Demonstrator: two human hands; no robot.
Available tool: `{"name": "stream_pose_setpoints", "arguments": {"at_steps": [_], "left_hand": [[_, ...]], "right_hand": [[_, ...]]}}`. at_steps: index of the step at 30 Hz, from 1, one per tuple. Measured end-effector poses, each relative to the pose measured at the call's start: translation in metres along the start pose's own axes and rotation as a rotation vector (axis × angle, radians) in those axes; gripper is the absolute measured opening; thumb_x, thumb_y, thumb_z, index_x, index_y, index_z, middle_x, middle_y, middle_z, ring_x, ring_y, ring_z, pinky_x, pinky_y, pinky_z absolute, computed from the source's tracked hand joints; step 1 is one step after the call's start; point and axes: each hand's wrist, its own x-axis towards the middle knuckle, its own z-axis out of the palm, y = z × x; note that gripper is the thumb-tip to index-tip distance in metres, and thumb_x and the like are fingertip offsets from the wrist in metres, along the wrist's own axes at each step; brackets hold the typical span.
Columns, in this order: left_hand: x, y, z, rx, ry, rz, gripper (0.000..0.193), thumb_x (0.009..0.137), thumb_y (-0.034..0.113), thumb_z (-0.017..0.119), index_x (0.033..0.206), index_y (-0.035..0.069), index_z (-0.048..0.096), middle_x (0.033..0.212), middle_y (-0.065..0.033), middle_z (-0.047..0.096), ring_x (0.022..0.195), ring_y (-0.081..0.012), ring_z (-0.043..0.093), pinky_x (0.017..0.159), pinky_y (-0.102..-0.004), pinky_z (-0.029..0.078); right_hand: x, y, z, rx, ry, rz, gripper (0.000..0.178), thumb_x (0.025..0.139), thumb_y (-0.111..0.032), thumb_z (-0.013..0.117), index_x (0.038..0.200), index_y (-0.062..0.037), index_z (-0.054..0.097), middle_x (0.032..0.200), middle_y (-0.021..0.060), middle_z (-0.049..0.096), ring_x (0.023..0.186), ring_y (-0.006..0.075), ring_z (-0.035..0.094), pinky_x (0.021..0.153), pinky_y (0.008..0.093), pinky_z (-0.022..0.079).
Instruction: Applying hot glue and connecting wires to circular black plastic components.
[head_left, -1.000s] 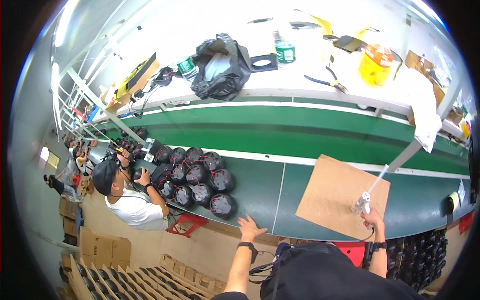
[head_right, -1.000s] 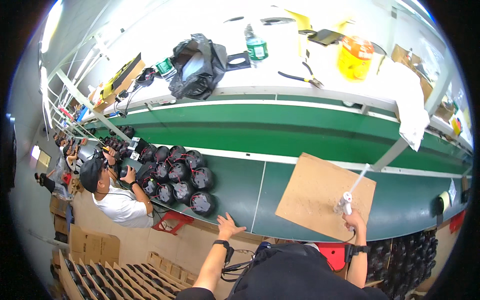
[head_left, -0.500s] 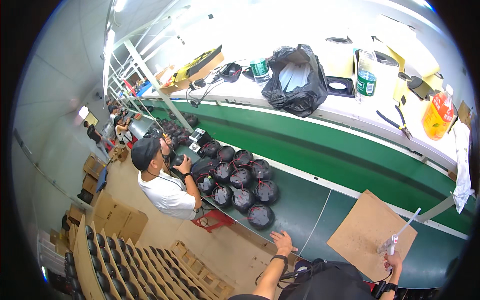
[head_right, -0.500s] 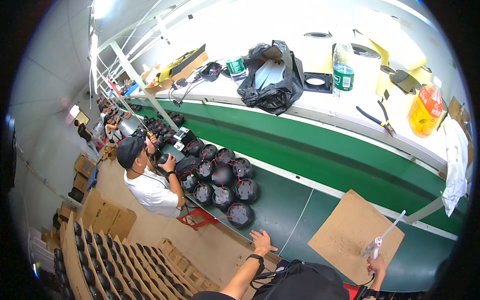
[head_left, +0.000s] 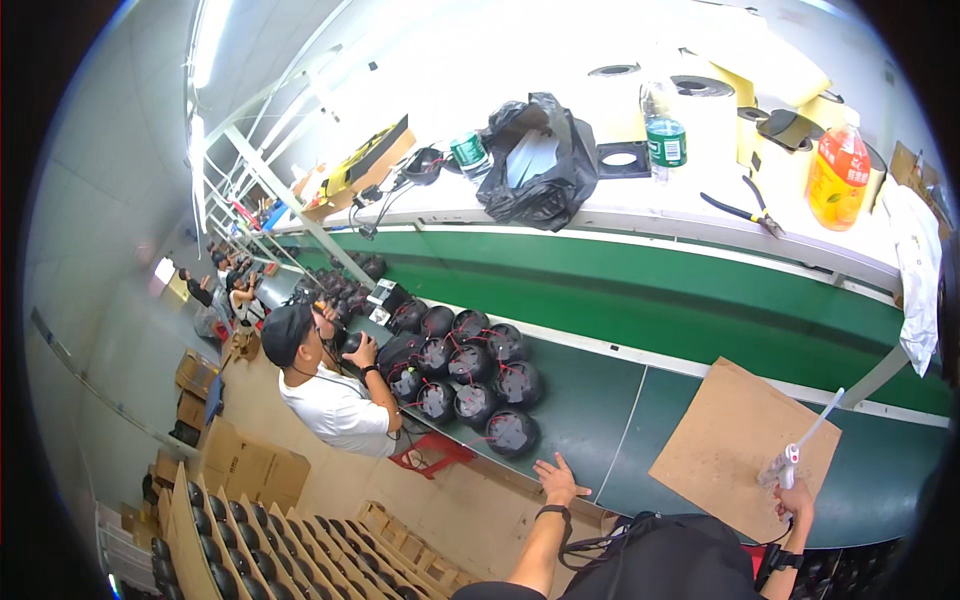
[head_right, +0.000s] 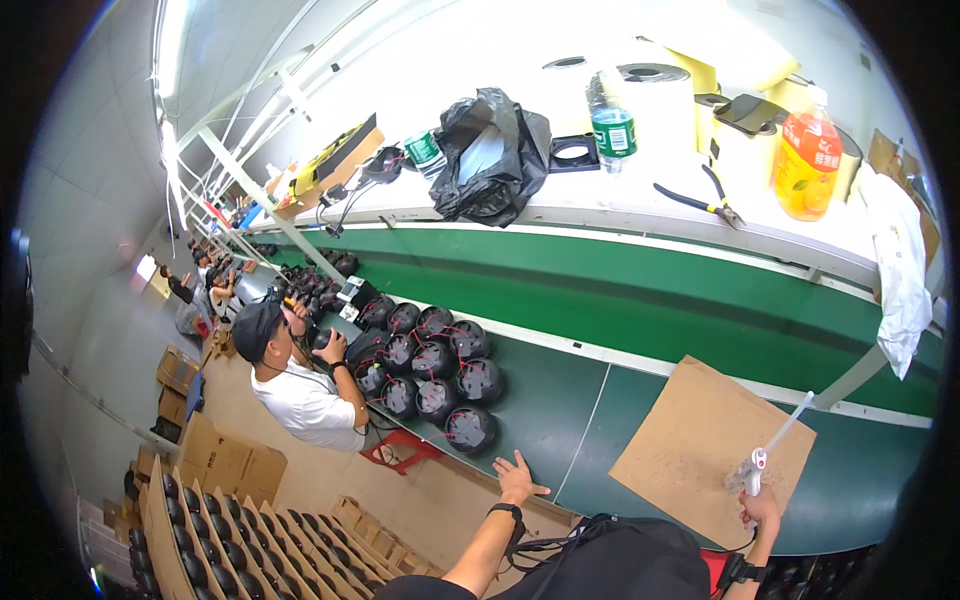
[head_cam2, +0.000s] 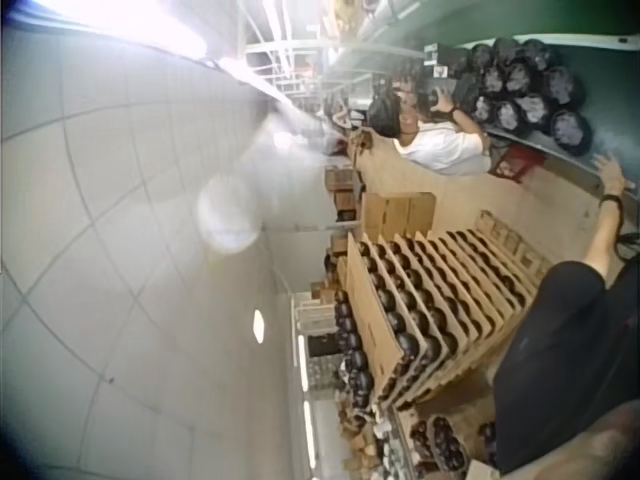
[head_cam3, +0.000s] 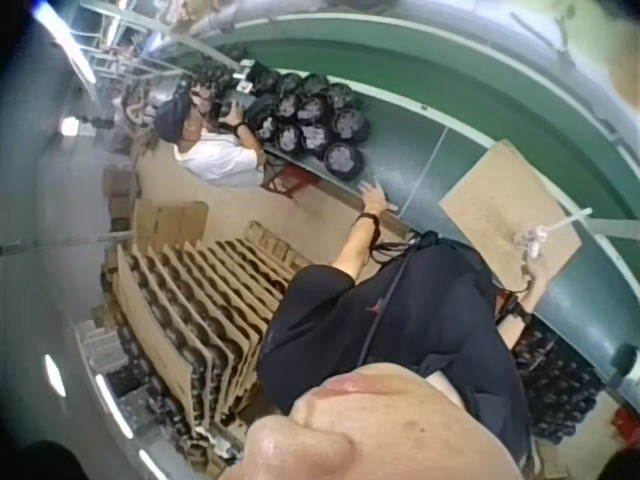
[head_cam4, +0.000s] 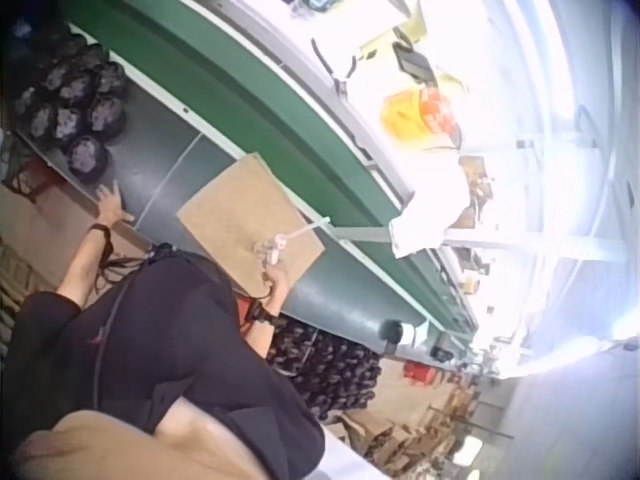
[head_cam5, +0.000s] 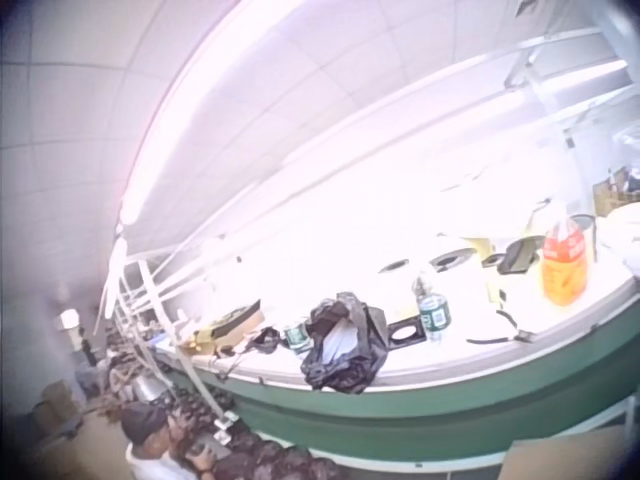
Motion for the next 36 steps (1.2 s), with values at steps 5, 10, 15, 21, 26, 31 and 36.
{"name": "stream_pose_setpoints", "arguments": {"at_steps": [5, 10, 15, 21, 26, 31, 36], "left_hand": [[-0.003, 0.001, -0.004, -0.011, -0.012, -0.001, 0.147, 0.049, 0.06, 0.087, 0.152, 0.004, -0.002, 0.147, -0.0447, 0.002, 0.139, -0.0567, 0.008, 0.112, -0.052, 0.028], [-0.005, 0.0, -0.003, -0.01, -0.005, -0.01, 0.146, 0.05, 0.059, 0.087, 0.152, 0.004, -0.001, 0.147, -0.0442, 0.002, 0.139, -0.056, 0.008, 0.111, -0.0518, 0.03], [-0.005, 0.002, -0.003, 0.014, -0.012, -0.014, 0.145, 0.05, 0.06, 0.087, 0.152, 0.004, 0.0, 0.147, -0.0442, 0.004, 0.139, -0.0564, 0.01, 0.111, -0.0521, 0.03], [-0.004, 0.001, -0.004, 0.017, 0.01, -0.026, 0.145, 0.05, 0.059, 0.088, 0.152, 0.005, 0.001, 0.147, -0.0435, 0.005, 0.139, -0.0557, 0.012, 0.111, -0.0504, 0.031], [-0.006, 0.005, -0.008, -0.001, -0.015, -0.046, 0.144, 0.051, 0.056, 0.089, 0.153, 0.007, 0.0, 0.149, -0.0415, 0.003, 0.14, -0.0538, 0.009, 0.112, -0.0502, 0.03], [-0.005, 0.004, -0.007, 0.009, -0.019, -0.046, 0.146, 0.049, 0.059, 0.088, 0.152, 0.006, 0.0, 0.148, -0.0429, 0.004, 0.14, -0.0551, 0.01, 0.113, -0.0485, 0.028], [-0.002, -0.001, 0.0, -0.002, 0.001, -0.042, 0.146, 0.049, 0.058, 0.088, 0.153, 0.007, 0.0, 0.148, -0.0432, 0.004, 0.14, -0.0554, 0.009, 0.113, -0.0487, 0.027]], "right_hand": [[-0.016, -0.011, 0.002, -0.034, 0.013, -0.024, 0.012, 0.079, -0.001, 0.06, 0.088, 0.0026, 0.053, 0.061, 0.0118, 0.058, 0.044, 0.0227, 0.061, 0.033, 0.0358, 0.045], [-0.009, -0.017, -0.007, -0.07, -0.04, -0.006, 0.012, 0.08, -0.002, 0.061, 0.086, 0.0026, 0.053, 0.06, 0.0118, 0.057, 0.044, 0.0221, 0.061, 0.033, 0.0357, 0.046], [-0.002, -0.024, -0.009, -0.147, -0.06, 0.019, 0.013, 0.08, -0.003, 0.063, 0.086, 0.007, 0.056, 0.06, 0.0161, 0.06, 0.045, 0.0239, 0.062, 0.035, 0.0371, 0.048], [-0.005, -0.029, 0.003, -0.157, -0.034, 0.026, 0.015, 0.08, -0.003, 0.063, 0.087, 0.0101, 0.058, 0.061, 0.0162, 0.061, 0.045, 0.0232, 0.062, 0.036, 0.036, 0.048], [-0.016, -0.05, 0.006, -0.255, -0.042, 0.065, 0.018, 0.08, -0.003, 0.063, 0.089, 0.0107, 0.058, 0.06, 0.0157, 0.061, 0.044, 0.0225, 0.061, 0.036, 0.0359, 0.048], [-0.016, -0.046, 0.002, -0.258, -0.03, 0.075, 0.017, 0.08, -0.004, 0.063, 0.091, 0.0079, 0.059, 0.061, 0.0154, 0.062, 0.044, 0.022, 0.06, 0.036, 0.0352, 0.048], [-0.02, -0.054, 0.002, -0.316, -0.048, 0.045, 0.017, 0.079, -0.005, 0.065, 0.09, 0.0062, 0.059, 0.06, 0.0136, 0.061, 0.045, 0.0207, 0.06, 0.038, 0.0348, 0.047]]}}
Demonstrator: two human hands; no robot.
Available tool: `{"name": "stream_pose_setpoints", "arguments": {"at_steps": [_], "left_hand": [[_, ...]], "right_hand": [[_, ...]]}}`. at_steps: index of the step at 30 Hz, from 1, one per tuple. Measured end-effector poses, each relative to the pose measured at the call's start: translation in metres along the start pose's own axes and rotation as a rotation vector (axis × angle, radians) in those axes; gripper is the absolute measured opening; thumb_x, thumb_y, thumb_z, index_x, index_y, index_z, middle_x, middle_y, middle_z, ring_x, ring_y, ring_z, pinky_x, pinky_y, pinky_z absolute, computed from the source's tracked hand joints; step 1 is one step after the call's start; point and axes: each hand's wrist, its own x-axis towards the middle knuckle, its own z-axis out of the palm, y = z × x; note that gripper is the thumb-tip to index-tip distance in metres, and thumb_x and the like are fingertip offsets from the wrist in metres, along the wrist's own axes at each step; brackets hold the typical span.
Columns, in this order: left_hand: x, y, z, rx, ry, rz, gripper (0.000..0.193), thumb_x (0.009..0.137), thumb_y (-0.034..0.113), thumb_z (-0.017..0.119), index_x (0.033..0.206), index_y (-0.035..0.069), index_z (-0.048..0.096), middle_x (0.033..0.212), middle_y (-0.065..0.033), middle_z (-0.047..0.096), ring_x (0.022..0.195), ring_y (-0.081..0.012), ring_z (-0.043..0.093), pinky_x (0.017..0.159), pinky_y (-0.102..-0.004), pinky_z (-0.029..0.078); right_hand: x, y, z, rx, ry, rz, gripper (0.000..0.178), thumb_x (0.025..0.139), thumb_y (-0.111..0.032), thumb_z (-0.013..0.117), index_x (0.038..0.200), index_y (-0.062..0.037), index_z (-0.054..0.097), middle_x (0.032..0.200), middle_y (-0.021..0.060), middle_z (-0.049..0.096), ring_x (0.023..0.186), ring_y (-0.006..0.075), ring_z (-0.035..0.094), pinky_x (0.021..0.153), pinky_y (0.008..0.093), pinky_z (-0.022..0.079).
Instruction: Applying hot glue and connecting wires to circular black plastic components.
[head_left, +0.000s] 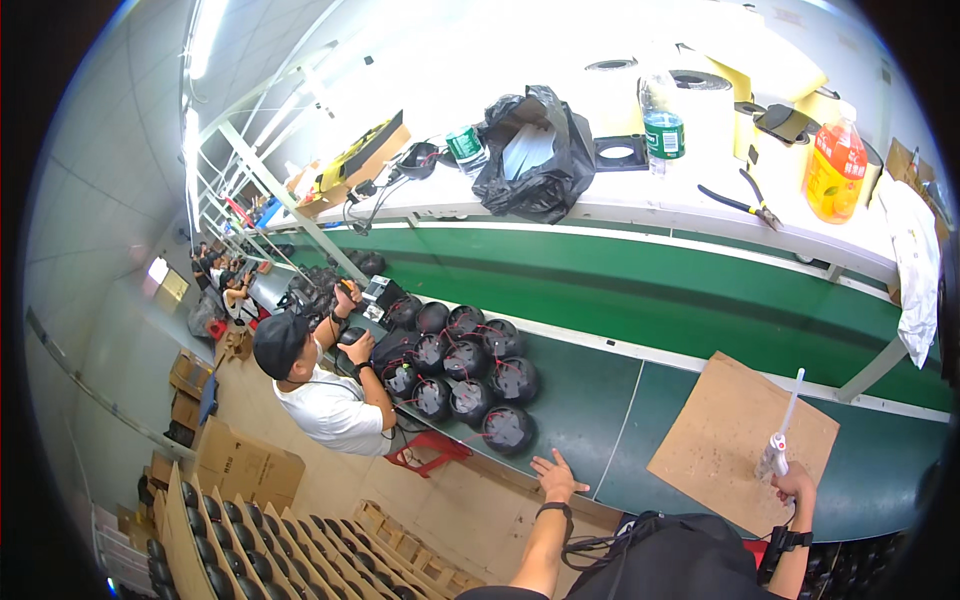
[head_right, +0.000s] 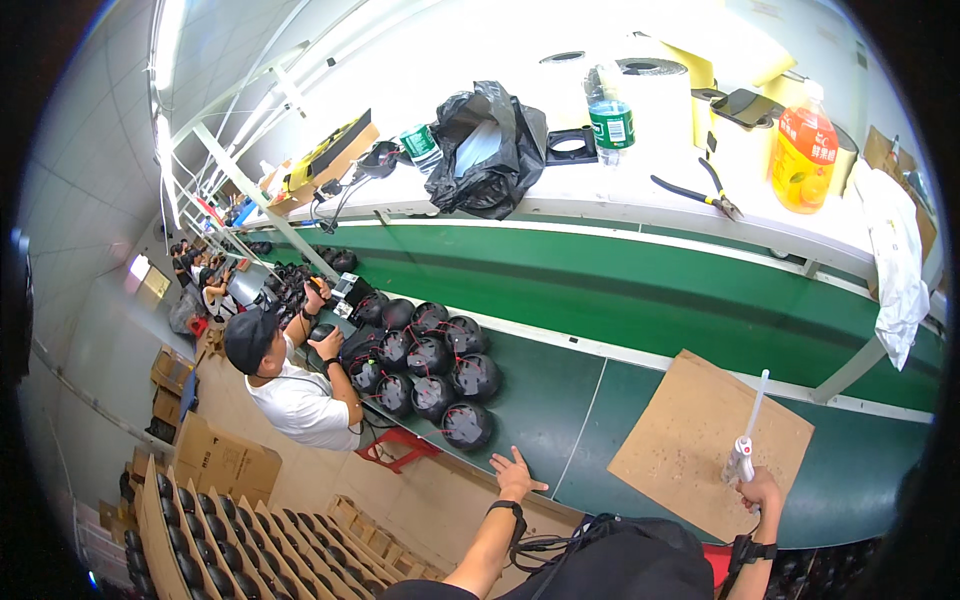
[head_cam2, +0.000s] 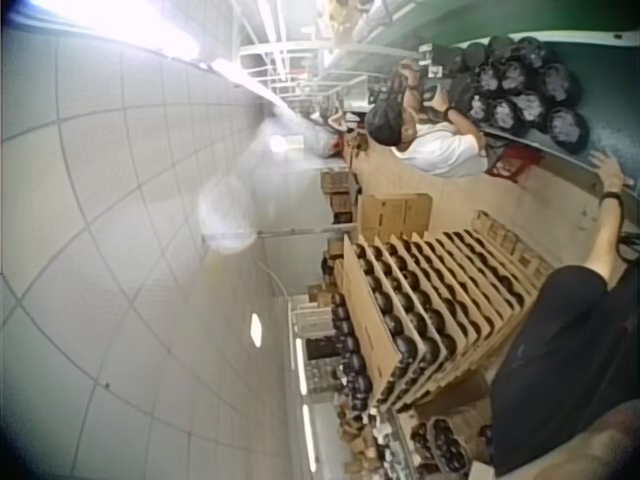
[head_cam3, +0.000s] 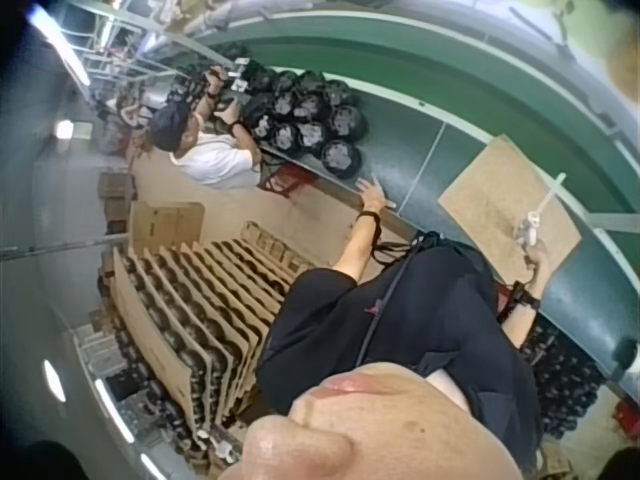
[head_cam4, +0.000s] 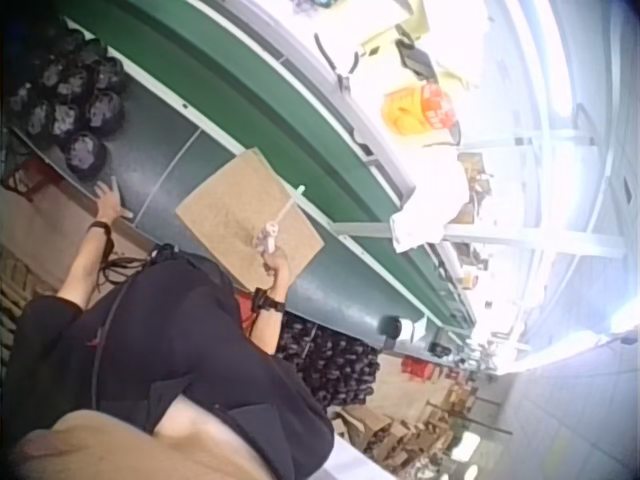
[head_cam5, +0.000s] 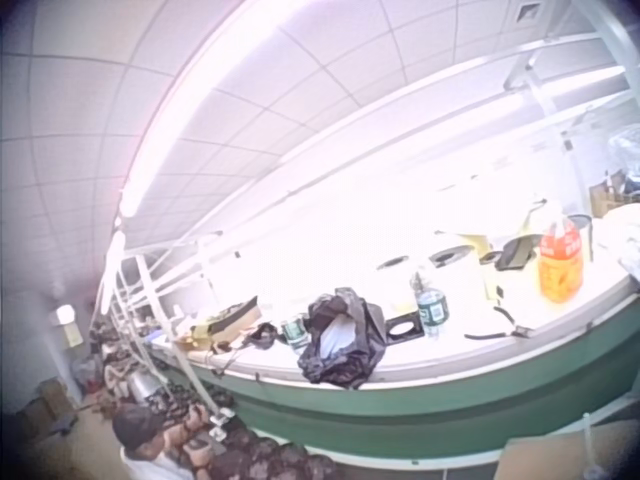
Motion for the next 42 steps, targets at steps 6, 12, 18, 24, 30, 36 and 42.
{"name": "stream_pose_setpoints", "arguments": {"at_steps": [6, 12, 18, 24, 30, 36, 42], "left_hand": [[0.001, 0.0, 0.0, 0.0, 0.017, 0.019, 0.145, 0.049, 0.06, 0.087, 0.152, 0.006, 0.001, 0.147, -0.0441, 0.005, 0.139, -0.0556, 0.01, 0.113, -0.0484, 0.028], [0.003, 0.003, 0.002, -0.004, 0.026, 0.016, 0.145, 0.049, 0.059, 0.088, 0.152, 0.006, 0.001, 0.147, -0.0441, 0.005, 0.139, -0.056, 0.01, 0.111, -0.0499, 0.031], [0.005, 0.001, 0.003, -0.005, 0.019, 0.002, 0.147, 0.048, 0.058, 0.089, 0.152, 0.007, -0.001, 0.148, -0.0429, 0.004, 0.139, -0.0553, 0.01, 0.112, -0.0507, 0.03], [-0.001, 0.003, -0.006, -0.024, 0.0, -0.002, 0.143, 0.051, 0.055, 0.09, 0.153, 0.008, 0.0, 0.15, -0.0402, 0.004, 0.141, -0.0528, 0.009, 0.112, -0.0494, 0.029], [0.003, 0.001, 0.0, -0.015, -0.007, -0.018, 0.147, 0.049, 0.057, 0.089, 0.153, 0.008, -0.003, 0.149, -0.0411, 0.002, 0.14, -0.0541, 0.008, 0.112, -0.0506, 0.03], [-0.002, 0.009, -0.008, -0.049, -0.034, -0.017, 0.144, 0.051, 0.05, 0.091, 0.153, 0.008, -0.002, 0.15, -0.0396, 0.001, 0.141, -0.0521, 0.006, 0.113, -0.0492, 0.028], [0.003, 0.006, -0.004, -0.015, -0.038, -0.022, 0.147, 0.05, 0.055, 0.09, 0.152, 0.006, -0.003, 0.149, -0.0413, 0.0, 0.14, -0.0541, 0.007, 0.112, -0.0497, 0.029]], "right_hand": [[0.005, 0.006, -0.012, -0.045, -0.046, 0.009, 0.016, 0.078, -0.007, 0.067, 0.089, 0.0027, 0.06, 0.06, 0.0116, 0.061, 0.045, 0.0193, 0.06, 0.039, 0.0341, 0.047], [0.012, 0.019, -0.008, 0.016, -0.023, 0.013, 0.017, 0.079, -0.003, 0.066, 0.092, 0.0021, 0.058, 0.06, 0.0131, 0.06, 0.046, 0.0216, 0.061, 0.039, 0.0358, 0.05], [-0.013, 0.018, 0.008, 0.142, 0.05, 0.003, 0.012, 0.08, -0.002, 0.061, 0.089, 0.0011, 0.053, 0.056, 0.0105, 0.056, 0.042, 0.0197, 0.056, 0.036, 0.0352, 0.045], [-0.009, 0.046, 0.014, 0.193, 0.047, -0.071, 0.013, 0.08, -0.001, 0.06, 0.092, -0.0001, 0.053, 0.055, 0.01, 0.054, 0.041, 0.0191, 0.055, 0.035, 0.035, 0.043], [-0.002, 0.054, 0.015, 0.144, 0.032, -0.057, 0.015, 0.078, 0.0, 0.06, 0.091, 0.0005, 0.055, 0.056, 0.0104, 0.055, 0.041, 0.0195, 0.055, 0.035, 0.0351, 0.044], [0.002, 0.04, 0.016, 0.097, 0.122, 0.036, 0.01, 0.077, -0.002, 0.059, 0.087, 0.0006, 0.057, 0.055, 0.012, 0.055, 0.042, 0.0216, 0.056, 0.036, 0.0367, 0.045], [0.004, 0.028, 0.011, 0.065, 0.083, 0.06, 0.011, 0.079, -0.005, 0.06, 0.086, 0.0022, 0.058, 0.056, 0.0134, 0.056, 0.041, 0.0222, 0.056, 0.036, 0.0371, 0.045]]}}
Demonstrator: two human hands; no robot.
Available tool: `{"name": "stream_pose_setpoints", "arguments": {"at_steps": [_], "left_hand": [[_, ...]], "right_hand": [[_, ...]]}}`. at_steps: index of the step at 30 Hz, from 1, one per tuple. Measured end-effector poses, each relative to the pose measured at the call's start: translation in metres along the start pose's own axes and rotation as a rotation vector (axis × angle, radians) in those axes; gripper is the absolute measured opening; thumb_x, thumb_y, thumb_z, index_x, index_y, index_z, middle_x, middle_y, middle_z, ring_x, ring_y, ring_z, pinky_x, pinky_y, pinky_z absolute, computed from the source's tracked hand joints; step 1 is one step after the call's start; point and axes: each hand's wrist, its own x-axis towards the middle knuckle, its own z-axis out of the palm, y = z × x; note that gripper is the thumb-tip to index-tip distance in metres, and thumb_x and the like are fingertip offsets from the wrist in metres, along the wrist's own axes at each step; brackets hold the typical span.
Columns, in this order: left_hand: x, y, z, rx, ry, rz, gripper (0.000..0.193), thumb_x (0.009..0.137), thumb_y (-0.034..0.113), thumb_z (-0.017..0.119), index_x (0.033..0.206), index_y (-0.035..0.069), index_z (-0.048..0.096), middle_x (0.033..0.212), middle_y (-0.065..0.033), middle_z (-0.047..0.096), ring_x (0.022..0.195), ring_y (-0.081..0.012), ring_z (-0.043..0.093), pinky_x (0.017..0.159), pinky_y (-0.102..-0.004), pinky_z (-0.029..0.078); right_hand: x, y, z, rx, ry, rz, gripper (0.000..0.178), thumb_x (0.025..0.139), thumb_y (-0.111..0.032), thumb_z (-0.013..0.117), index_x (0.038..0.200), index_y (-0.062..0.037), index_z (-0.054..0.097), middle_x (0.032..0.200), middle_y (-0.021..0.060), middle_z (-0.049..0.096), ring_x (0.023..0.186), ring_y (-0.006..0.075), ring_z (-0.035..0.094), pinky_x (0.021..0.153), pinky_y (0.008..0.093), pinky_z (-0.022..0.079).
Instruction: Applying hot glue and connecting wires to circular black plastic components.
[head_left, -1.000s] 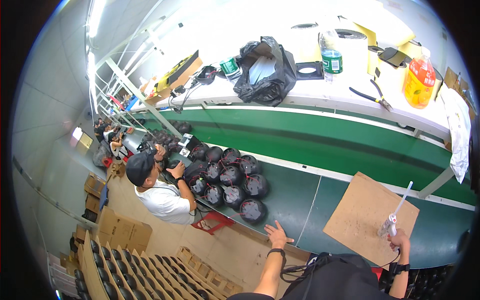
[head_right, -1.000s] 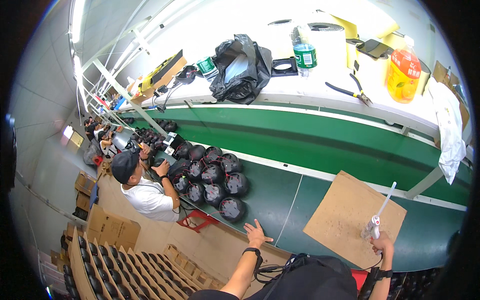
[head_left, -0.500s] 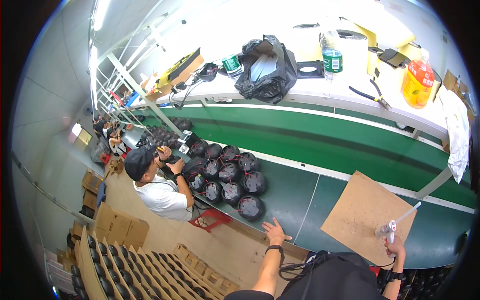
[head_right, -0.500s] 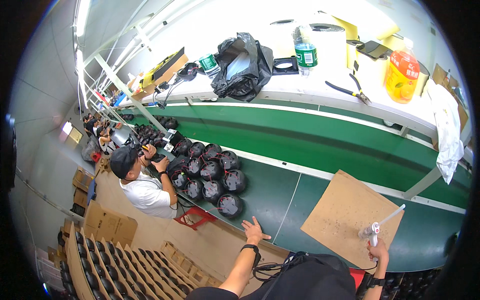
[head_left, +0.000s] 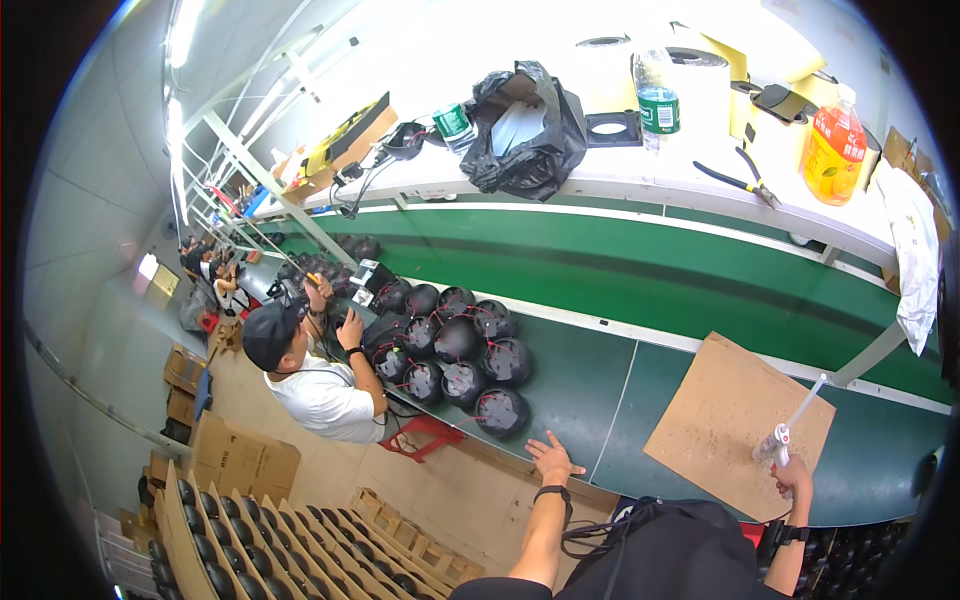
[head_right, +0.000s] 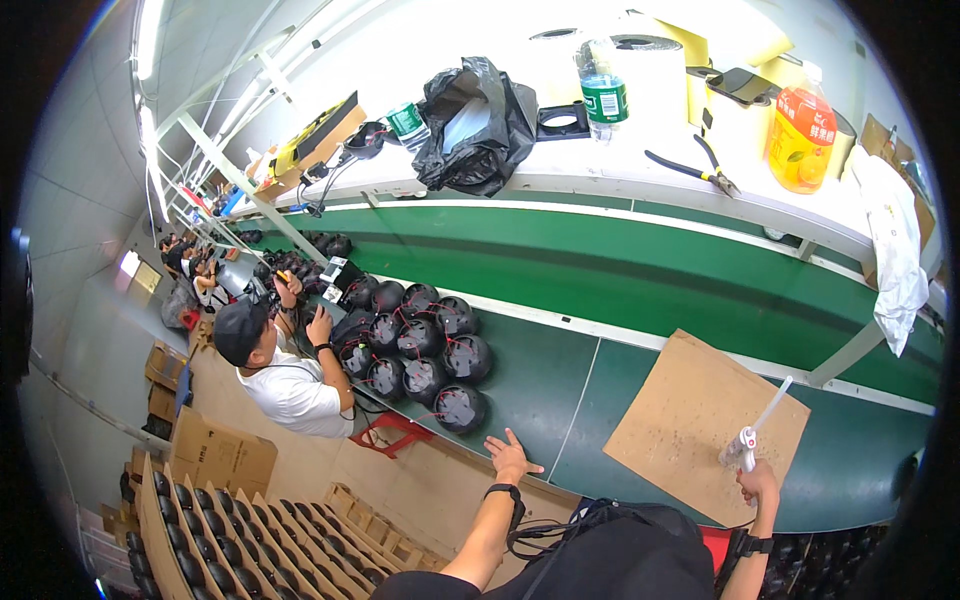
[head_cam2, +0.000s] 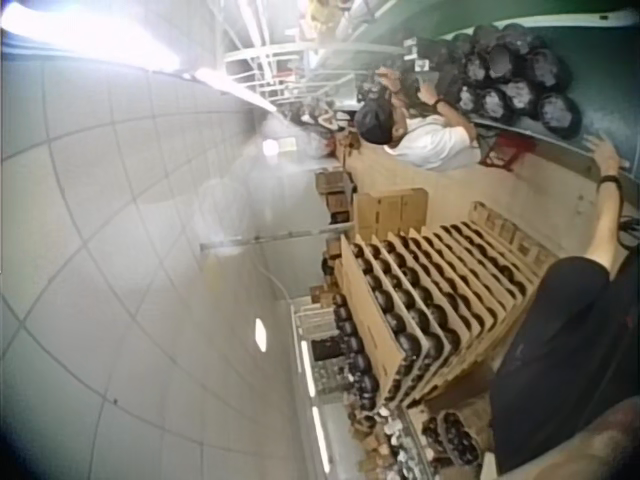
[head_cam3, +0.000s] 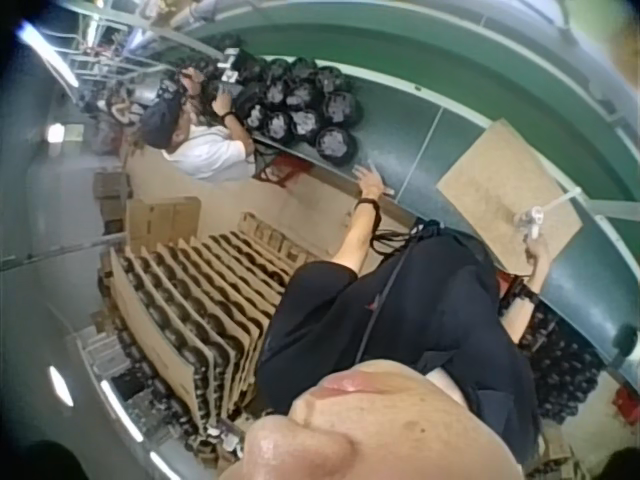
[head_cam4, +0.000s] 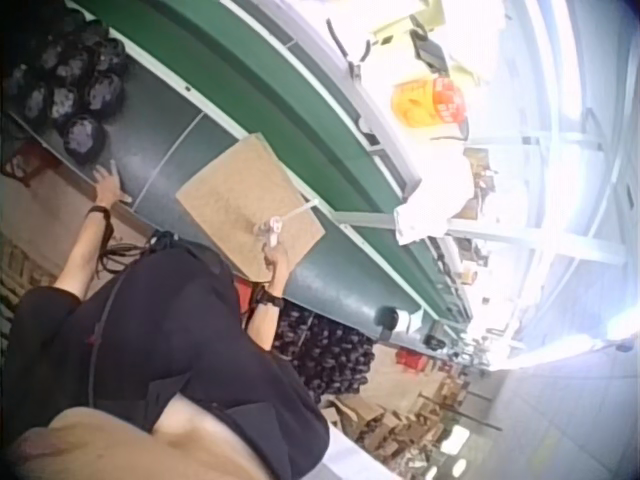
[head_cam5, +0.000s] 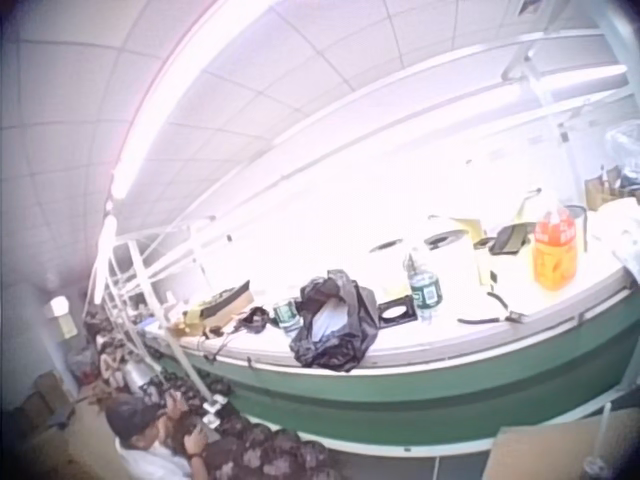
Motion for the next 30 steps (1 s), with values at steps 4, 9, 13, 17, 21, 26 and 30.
{"name": "stream_pose_setpoints", "arguments": {"at_steps": [4, 9, 13, 17, 21, 26, 30], "left_hand": [[0.0, 0.001, -0.002, -0.01, 0.008, -0.007, 0.144, 0.05, 0.052, 0.091, 0.153, 0.008, -0.001, 0.15, -0.0405, 0.002, 0.141, -0.0527, 0.008, 0.112, -0.0489, 0.03], [-0.001, 0.004, -0.01, -0.001, 0.012, 0.005, 0.145, 0.049, 0.053, 0.091, 0.152, 0.007, 0.0, 0.149, -0.0411, 0.004, 0.141, -0.0533, 0.008, 0.112, -0.0489, 0.03], [-0.001, 0.001, -0.001, 0.013, 0.005, 0.014, 0.149, 0.047, 0.056, 0.09, 0.152, 0.006, -0.003, 0.148, -0.042, 0.001, 0.14, -0.0541, 0.007, 0.111, -0.0508, 0.031], [-0.003, -0.004, 0.011, 0.042, 0.009, 0.03, 0.15, 0.047, 0.057, 0.09, 0.152, 0.004, -0.004, 0.147, -0.0436, 0.002, 0.14, -0.0546, 0.006, 0.112, -0.0522, 0.028], [-0.002, -0.006, 0.009, -0.005, 0.067, 0.064, 0.152, 0.045, 0.057, 0.09, 0.151, 0.003, -0.004, 0.146, -0.0453, 0.001, 0.14, -0.0549, 0.004, 0.114, -0.0532, 0.023], [0.012, -0.008, 0.006, 0.011, 0.058, 0.048, 0.153, 0.042, 0.057, 0.091, 0.151, 0.005, -0.003, 0.148, -0.043, 0.003, 0.141, -0.0533, 0.008, 0.11, -0.0495, 0.033], [0.019, -0.009, 0.007, 0.033, 0.019, 0.051, 0.155, 0.042, 0.057, 0.091, 0.151, 0.006, -0.007, 0.149, -0.0417, 0.001, 0.141, -0.0523, 0.007, 0.113, -0.0484, 0.03]], "right_hand": [[-0.002, -0.007, 0.0, -0.019, -0.018, 0.033, 0.011, 0.081, -0.008, 0.062, 0.085, 0.0015, 0.058, 0.056, 0.0129, 0.056, 0.041, 0.0215, 0.055, 0.036, 0.0368, 0.044], [-0.008, -0.005, 0.003, 0.021, 0.011, -0.01, 0.011, 0.082, -0.009, 0.062, 0.084, 0.0013, 0.057, 0.055, 0.0117, 0.055, 0.04, 0.0196, 0.054, 0.036, 0.0363, 0.043], [-0.01, 0.008, 0.008, 0.059, 0.032, -0.029, 0.012, 0.082, -0.01, 0.062, 0.084, 0.0006, 0.057, 0.054, 0.0099, 0.054, 0.04, 0.0184, 0.052, 0.036, 0.0358, 0.041], [-0.017, 0.008, 0.008, 0.102, 0.001, -0.03, 0.013, 0.083, -0.011, 0.061, 0.084, 0.0016, 0.058, 0.053, 0.0091, 0.053, 0.04, 0.018, 0.052, 0.036, 0.0354, 0.041], [0.006, 0.03, 0.009, 0.043, -0.006, -0.086, 0.018, 0.081, -0.016, 0.061, 0.082, 0.0021, 0.06, 0.056, 0.0111, 0.058, 0.043, 0.0201, 0.057, 0.042, 0.0363, 0.046], [0.031, 0.042, 0.016, -0.072, 0.037, -0.156, 0.022, 0.078, -0.018, 0.06, 0.083, 0.0026, 0.064, 0.058, 0.0129, 0.062, 0.046, 0.0225, 0.061, 0.046, 0.0368, 0.05], [0.0, 0.003, 0.007, -0.036, 0.006, -0.024, 0.02, 0.08, -0.017, 0.059, 0.085, 0.0015, 0.064, 0.056, 0.0126, 0.06, 0.043, 0.0233, 0.059, 0.04, 0.0358, 0.046]]}}
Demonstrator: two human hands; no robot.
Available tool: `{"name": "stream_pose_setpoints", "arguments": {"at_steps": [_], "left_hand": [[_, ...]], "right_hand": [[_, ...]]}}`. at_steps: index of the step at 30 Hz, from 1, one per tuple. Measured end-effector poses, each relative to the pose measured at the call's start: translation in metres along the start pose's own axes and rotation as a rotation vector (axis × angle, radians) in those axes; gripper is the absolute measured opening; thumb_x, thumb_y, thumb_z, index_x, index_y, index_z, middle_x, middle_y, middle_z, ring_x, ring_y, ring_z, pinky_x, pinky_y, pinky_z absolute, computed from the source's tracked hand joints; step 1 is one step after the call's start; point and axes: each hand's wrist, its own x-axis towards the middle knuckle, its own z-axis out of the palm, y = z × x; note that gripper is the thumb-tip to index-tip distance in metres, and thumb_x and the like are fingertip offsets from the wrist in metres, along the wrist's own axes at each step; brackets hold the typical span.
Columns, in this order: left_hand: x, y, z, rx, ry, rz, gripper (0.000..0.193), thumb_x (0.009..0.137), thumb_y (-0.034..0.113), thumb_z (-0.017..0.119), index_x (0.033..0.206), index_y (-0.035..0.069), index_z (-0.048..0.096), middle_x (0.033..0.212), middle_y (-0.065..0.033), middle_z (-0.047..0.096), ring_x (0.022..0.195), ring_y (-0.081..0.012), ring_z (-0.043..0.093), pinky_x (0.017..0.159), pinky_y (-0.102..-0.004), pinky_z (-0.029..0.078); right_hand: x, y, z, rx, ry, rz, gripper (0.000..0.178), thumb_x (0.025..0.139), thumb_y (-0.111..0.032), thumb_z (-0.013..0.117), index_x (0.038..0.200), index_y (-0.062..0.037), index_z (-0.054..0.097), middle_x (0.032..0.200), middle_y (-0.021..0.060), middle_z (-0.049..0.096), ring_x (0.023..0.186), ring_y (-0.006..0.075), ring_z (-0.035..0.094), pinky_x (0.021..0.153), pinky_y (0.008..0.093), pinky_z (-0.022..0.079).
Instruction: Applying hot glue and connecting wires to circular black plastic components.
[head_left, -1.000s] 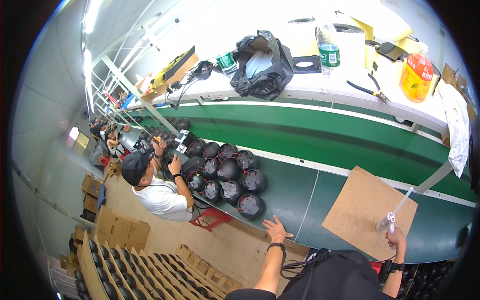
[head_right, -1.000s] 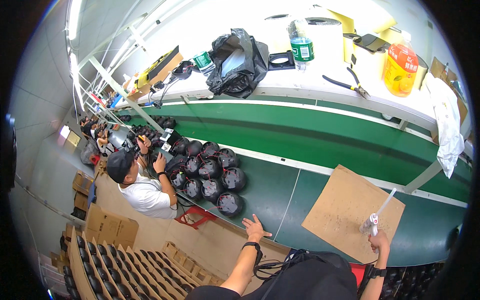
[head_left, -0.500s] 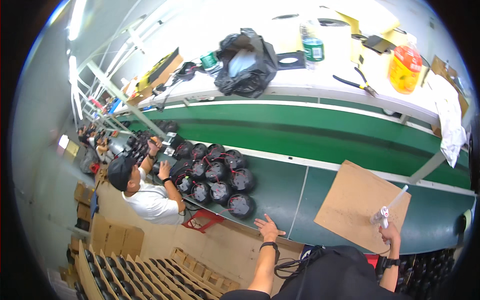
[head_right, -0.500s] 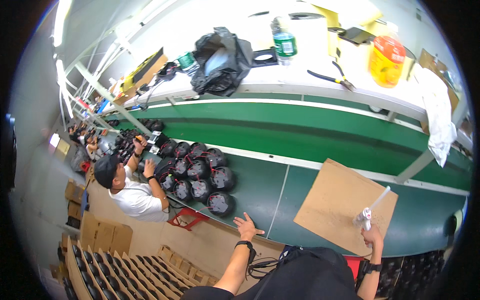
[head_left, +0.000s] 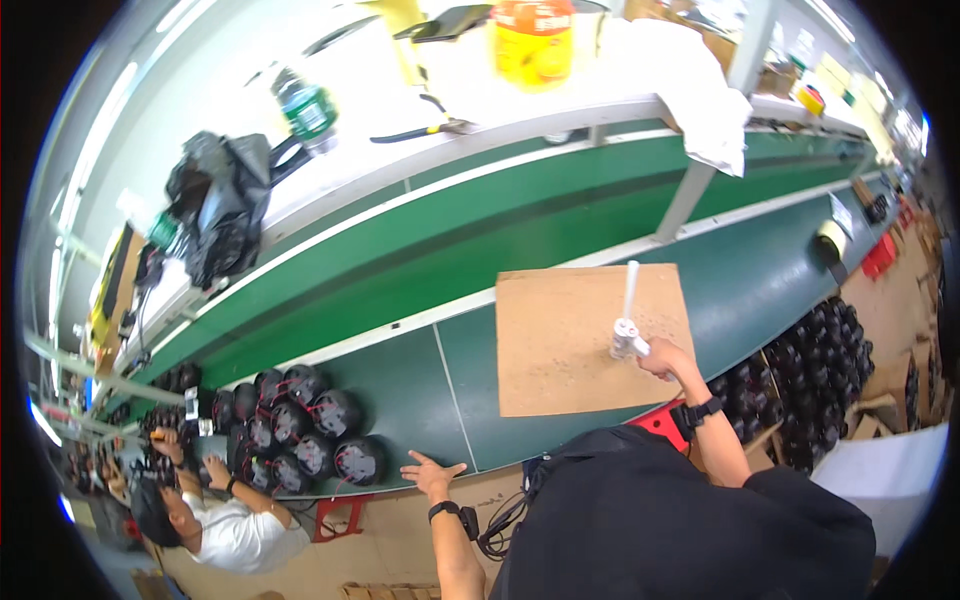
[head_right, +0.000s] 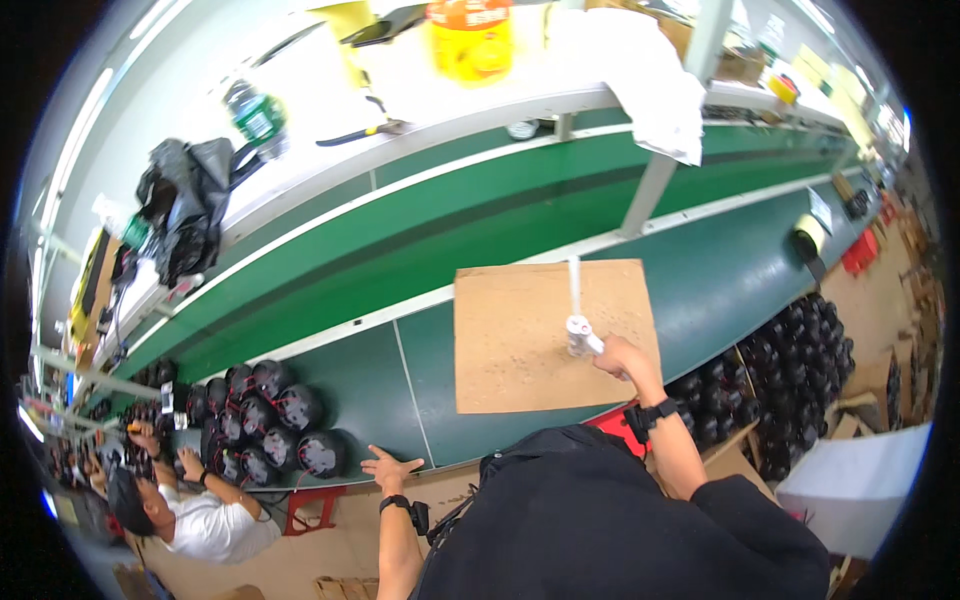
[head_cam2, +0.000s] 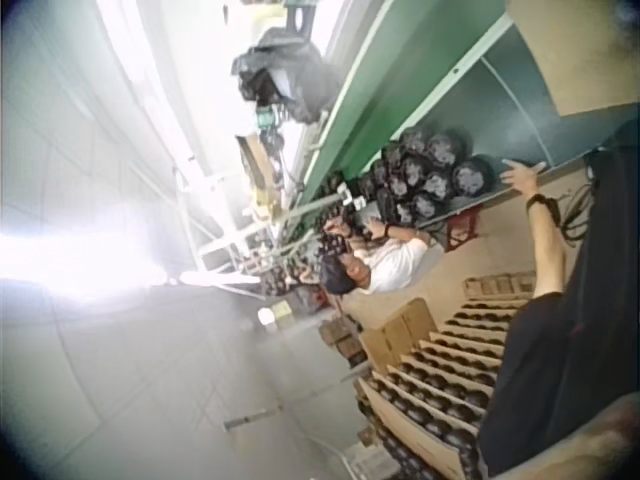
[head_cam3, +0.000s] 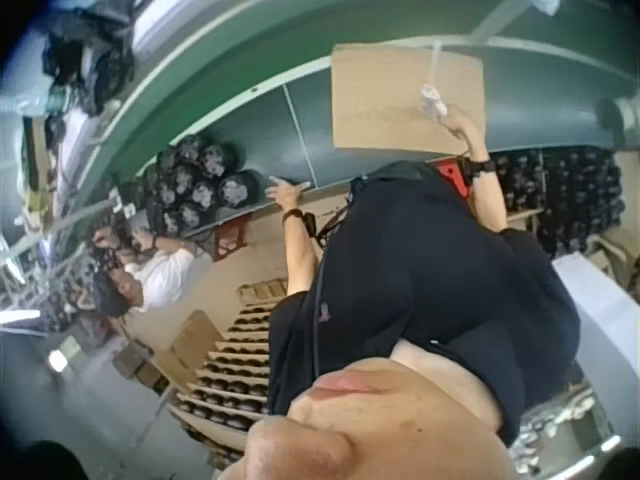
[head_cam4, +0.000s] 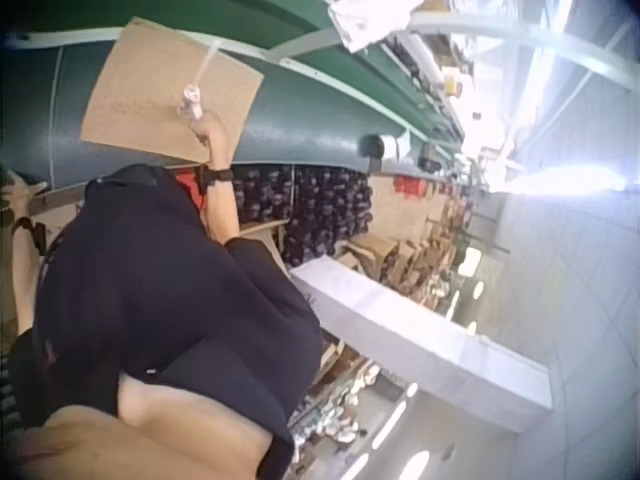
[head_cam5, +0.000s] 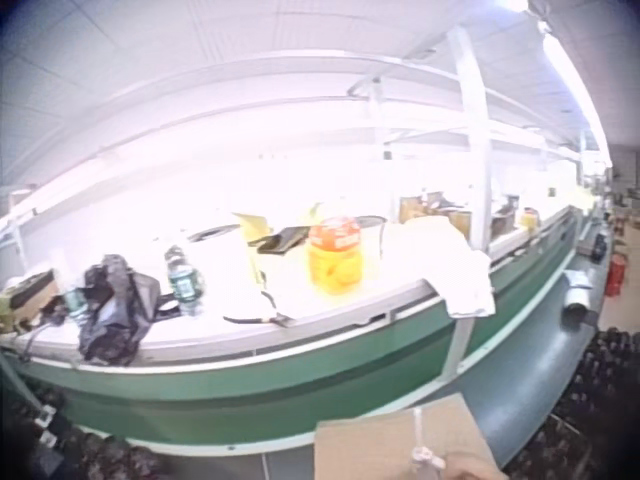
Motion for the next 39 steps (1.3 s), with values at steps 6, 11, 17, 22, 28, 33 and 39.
{"name": "stream_pose_setpoints", "arguments": {"at_steps": [6, 11, 17, 22, 28, 33, 39], "left_hand": [[-0.009, 0.013, -0.004, 0.013, -0.035, -0.032, 0.152, 0.047, 0.054, 0.091, 0.151, 0.007, -0.01, 0.149, -0.0413, 0.0, 0.142, -0.0508, 0.004, 0.115, -0.047, 0.026], [-0.011, 0.006, -0.002, 0.004, -0.041, -0.045, 0.151, 0.048, 0.054, 0.091, 0.151, 0.007, -0.01, 0.148, -0.0419, 0.0, 0.142, -0.0511, 0.004, 0.115, -0.0473, 0.025], [-0.016, 0.01, -0.008, -0.062, -0.018, -0.036, 0.151, 0.046, 0.049, 0.093, 0.151, 0.008, -0.006, 0.149, -0.041, 0.001, 0.142, -0.0511, 0.005, 0.113, -0.0463, 0.03], [-0.017, 0.01, -0.007, -0.056, 0.003, -0.053, 0.15, 0.046, 0.051, 0.093, 0.152, 0.008, -0.005, 0.149, -0.04, 0.0, 0.142, -0.0501, 0.005, 0.113, -0.0467, 0.03], [-0.018, 0.009, -0.009, -0.029, -0.016, -0.063, 0.151, 0.047, 0.054, 0.091, 0.152, 0.009, -0.008, 0.15, -0.0389, 0.0, 0.143, -0.0493, 0.005, 0.111, -0.0508, 0.031], [-0.016, 0.01, -0.007, -0.079, 0.001, -0.027, 0.15, 0.047, 0.05, 0.093, 0.151, 0.007, -0.006, 0.149, -0.0404, -0.001, 0.142, -0.0504, 0.003, 0.113, -0.0498, 0.028], [-0.015, 0.005, -0.003, -0.067, 0.002, -0.031, 0.153, 0.044, 0.05, 0.094, 0.151, 0.005, -0.006, 0.15, -0.0398, 0.001, 0.143, -0.0498, 0.004, 0.116, -0.046, 0.021]], "right_hand": [[-0.022, -0.008, -0.004, -0.036, 0.016, 0.022, 0.022, 0.08, -0.015, 0.057, 0.094, 0.0012, 0.063, 0.062, 0.0148, 0.061, 0.046, 0.0234, 0.059, 0.042, 0.0363, 0.047], [-0.017, -0.002, -0.004, 0.085, -0.022, 0.051, 0.02, 0.079, -0.01, 0.056, 0.096, -0.0013, 0.062, 0.061, 0.0094, 0.057, 0.045, 0.0202, 0.054, 0.041, 0.0341, 0.045], [-0.024, -0.005, -0.006, 0.09, -0.01, -0.001, 0.015, 0.078, -0.007, 0.055, 0.092, -0.0045, 0.06, 0.06, 0.0066, 0.056, 0.044, 0.016, 0.052, 0.04, 0.0328, 0.044], [-0.013, 0.001, -0.006, 0.059, -0.034, -0.017, 0.015, 0.08, -0.011, 0.059, 0.092, -0.0023, 0.059, 0.059, 0.0067, 0.055, 0.043, 0.016, 0.052, 0.04, 0.033, 0.044], [-0.014, -0.011, -0.011, 0.001, -0.038, 0.013, 0.018, 0.081, -0.016, 0.061, 0.088, 0.0009, 0.059, 0.059, 0.0092, 0.056, 0.044, 0.0176, 0.055, 0.04, 0.0334, 0.046], [-0.007, -0.01, -0.013, -0.024, -0.036, 0.036, 0.019, 0.081, -0.015, 0.059, 0.086, 0.0028, 0.061, 0.061, 0.0123, 0.06, 0.046, 0.0202, 0.058, 0.043, 0.0352, 0.048], [-0.015, -0.025, -0.01, -0.148, -0.031, 0.037, 0.021, 0.08, -0.015, 0.059, 0.096, -0.002, 0.064, 0.066, 0.0117, 0.063, 0.051, 0.0206, 0.061, 0.045, 0.034, 0.051]]}}
